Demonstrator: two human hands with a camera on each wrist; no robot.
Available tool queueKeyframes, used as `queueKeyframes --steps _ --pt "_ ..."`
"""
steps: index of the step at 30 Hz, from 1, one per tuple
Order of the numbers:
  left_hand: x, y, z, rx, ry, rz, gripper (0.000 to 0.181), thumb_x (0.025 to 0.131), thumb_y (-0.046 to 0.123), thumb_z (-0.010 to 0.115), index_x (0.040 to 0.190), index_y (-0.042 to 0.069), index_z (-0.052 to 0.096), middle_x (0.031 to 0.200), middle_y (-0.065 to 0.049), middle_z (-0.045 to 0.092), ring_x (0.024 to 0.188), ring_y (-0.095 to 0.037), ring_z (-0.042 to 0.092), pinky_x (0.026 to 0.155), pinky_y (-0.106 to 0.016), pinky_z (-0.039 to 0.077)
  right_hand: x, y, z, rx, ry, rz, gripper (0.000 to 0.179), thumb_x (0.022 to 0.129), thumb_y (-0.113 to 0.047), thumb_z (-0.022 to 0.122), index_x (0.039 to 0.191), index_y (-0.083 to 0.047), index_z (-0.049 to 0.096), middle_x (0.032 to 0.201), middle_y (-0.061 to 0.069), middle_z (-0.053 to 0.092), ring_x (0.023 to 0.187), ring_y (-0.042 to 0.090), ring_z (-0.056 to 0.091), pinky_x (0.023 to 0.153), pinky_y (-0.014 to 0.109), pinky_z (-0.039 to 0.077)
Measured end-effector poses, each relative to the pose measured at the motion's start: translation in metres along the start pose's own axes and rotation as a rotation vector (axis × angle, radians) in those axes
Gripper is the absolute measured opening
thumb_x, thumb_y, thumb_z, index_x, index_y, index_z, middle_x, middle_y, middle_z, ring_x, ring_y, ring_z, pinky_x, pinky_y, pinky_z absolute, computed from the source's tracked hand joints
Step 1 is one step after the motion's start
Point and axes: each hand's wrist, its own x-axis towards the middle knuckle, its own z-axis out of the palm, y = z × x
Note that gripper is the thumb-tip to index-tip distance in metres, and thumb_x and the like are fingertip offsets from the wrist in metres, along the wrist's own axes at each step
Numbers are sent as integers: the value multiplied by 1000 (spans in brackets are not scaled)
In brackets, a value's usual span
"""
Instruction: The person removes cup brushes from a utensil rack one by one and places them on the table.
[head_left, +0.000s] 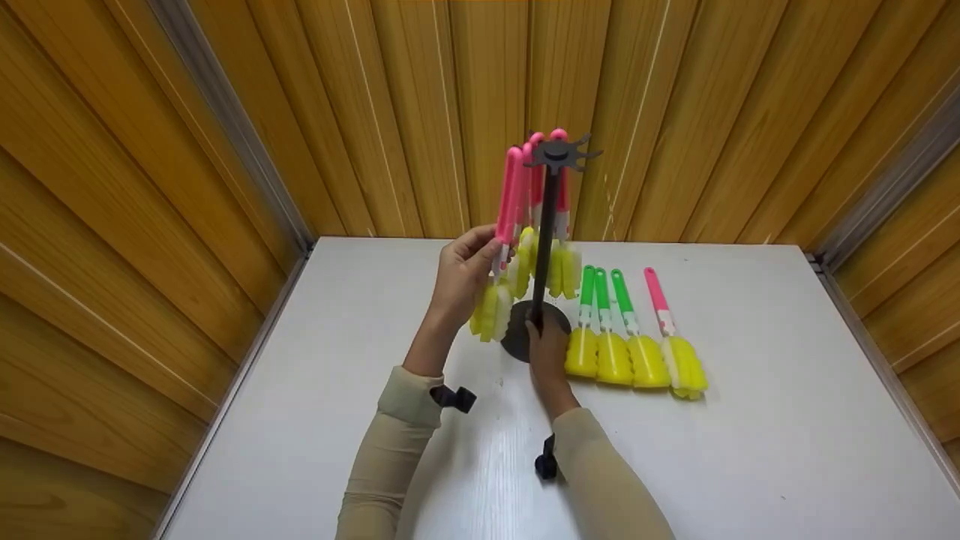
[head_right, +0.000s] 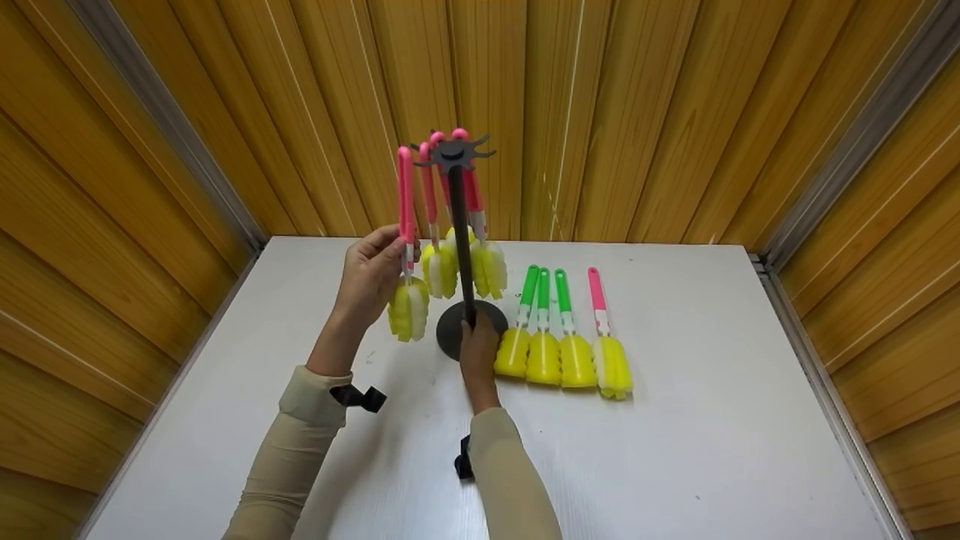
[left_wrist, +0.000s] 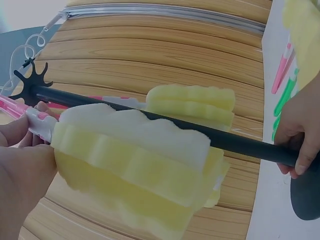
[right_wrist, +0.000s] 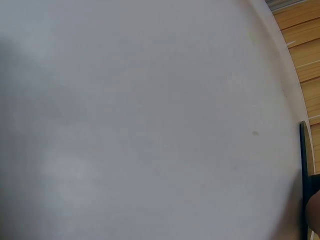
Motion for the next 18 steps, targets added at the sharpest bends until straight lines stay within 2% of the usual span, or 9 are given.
queueKeyframes --steps 4,12,18 --pt "-4 -2 -5 12 13 -5 26 102 7 60 124 -7 64 108 -17 66 95 -23 64 85 -29 55 0 1 -1 -4 -22 25 24 103 -11 60 125 -1 61 124 19 67 119 34 62 104 50 48" --pt "-16 -8 -20 207 65 -3 27 100 16 66 123 3 69 112 -14 69 101 -25 65 92 -33 55 0 2 -1 -27 -12 -3 20 103 -11 60 121 -2 62 119 17 69 116 33 64 103 48 49" --pt "-25 -8 -28 232 81 -14 25 99 17 68 121 5 71 111 -14 71 103 -30 69 97 -40 54 0 0 -2 -27 -16 4 20 103 -12 60 120 -2 63 118 17 69 116 33 64 102 49 49"
